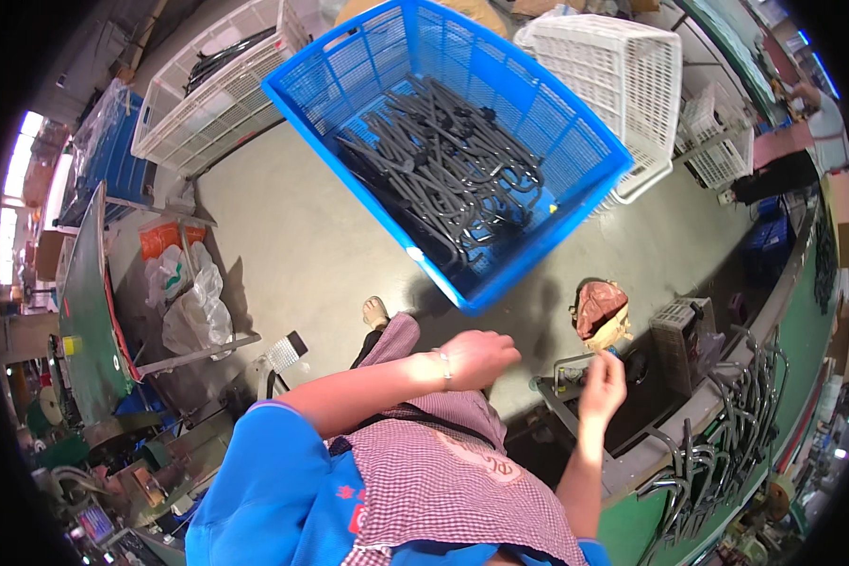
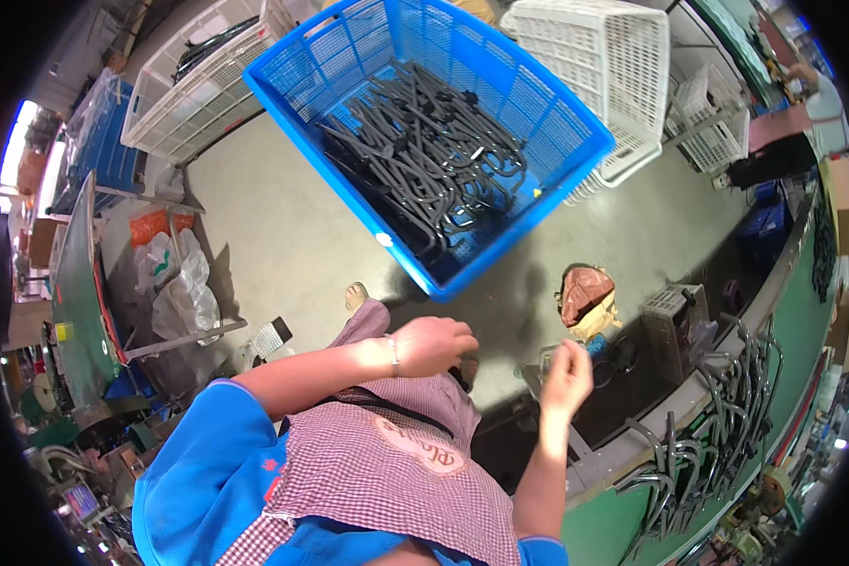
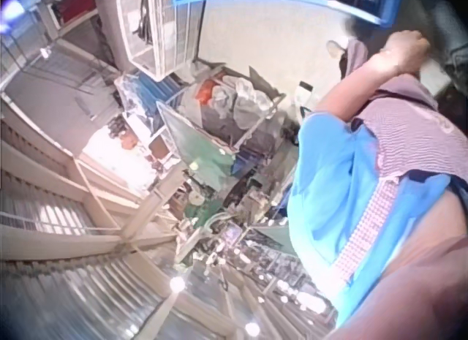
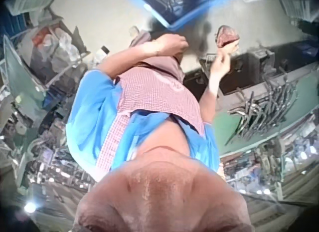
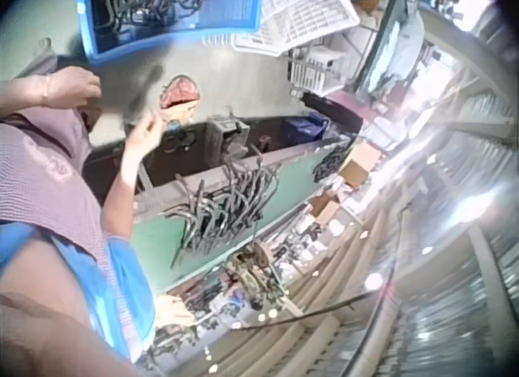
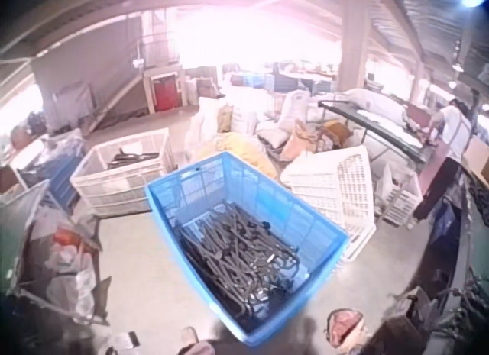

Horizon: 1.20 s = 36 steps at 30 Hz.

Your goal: The person repeatedly picks a long metal rod and a small black plastic piece, inserts the plastic piece onto the rod using a press machine, and places the assembled unit on a green workbench. The person also moves a batch of finished rods from a white basket to the workbench.

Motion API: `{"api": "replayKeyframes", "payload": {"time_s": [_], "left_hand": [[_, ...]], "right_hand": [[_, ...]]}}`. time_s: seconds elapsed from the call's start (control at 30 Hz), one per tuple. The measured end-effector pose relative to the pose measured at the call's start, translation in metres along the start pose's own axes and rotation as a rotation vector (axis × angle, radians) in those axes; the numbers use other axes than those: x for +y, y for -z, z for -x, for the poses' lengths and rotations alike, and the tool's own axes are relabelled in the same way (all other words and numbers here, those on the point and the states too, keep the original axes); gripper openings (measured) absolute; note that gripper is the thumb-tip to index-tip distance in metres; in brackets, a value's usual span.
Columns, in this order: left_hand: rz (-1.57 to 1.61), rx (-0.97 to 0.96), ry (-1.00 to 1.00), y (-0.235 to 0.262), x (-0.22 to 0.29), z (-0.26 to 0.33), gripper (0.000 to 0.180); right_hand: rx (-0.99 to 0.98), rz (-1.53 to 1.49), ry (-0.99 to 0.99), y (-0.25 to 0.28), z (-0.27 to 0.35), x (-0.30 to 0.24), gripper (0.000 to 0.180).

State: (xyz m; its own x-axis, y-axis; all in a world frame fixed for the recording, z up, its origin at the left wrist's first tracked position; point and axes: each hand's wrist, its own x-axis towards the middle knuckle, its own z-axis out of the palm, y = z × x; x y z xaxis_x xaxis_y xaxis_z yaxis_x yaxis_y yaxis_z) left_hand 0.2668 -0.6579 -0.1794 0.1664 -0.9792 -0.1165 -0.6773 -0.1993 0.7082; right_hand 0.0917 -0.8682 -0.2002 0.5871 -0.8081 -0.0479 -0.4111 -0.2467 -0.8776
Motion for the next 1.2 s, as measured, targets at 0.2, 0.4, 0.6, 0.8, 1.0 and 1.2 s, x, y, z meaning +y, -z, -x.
{"api": "replayKeyframes", "payload": {"time_s": [0.2,0.4,0.6,0.8,1.0,1.2], "left_hand": [[0.024,0.217,0.349,0.09,-0.112,0.159,0.031],[0.035,0.43,0.633,0.154,-0.184,0.279,0.031],[0.126,0.486,0.656,0.2,-0.233,0.304,0.029],[0.134,0.406,0.583,0.272,-0.311,0.301,0.03],[0.104,0.432,0.668,0.362,-0.373,0.322,0.035],[0.23,0.502,0.706,0.415,-0.453,0.352,0.036]], "right_hand": [[-0.68,0.122,0.155,-0.232,0.044,-0.083,0.021],[-1.182,0.33,0.382,-0.366,0.055,-0.153,0.025],[-1.192,0.507,0.365,-0.447,0.018,-0.179,0.026],[-1.174,0.546,0.401,-0.544,-0.031,-0.21,0.027],[-1.211,0.518,0.449,-0.642,-0.072,-0.275,0.025],[-1.243,0.524,0.453,-0.735,-0.098,-0.325,0.023]]}}
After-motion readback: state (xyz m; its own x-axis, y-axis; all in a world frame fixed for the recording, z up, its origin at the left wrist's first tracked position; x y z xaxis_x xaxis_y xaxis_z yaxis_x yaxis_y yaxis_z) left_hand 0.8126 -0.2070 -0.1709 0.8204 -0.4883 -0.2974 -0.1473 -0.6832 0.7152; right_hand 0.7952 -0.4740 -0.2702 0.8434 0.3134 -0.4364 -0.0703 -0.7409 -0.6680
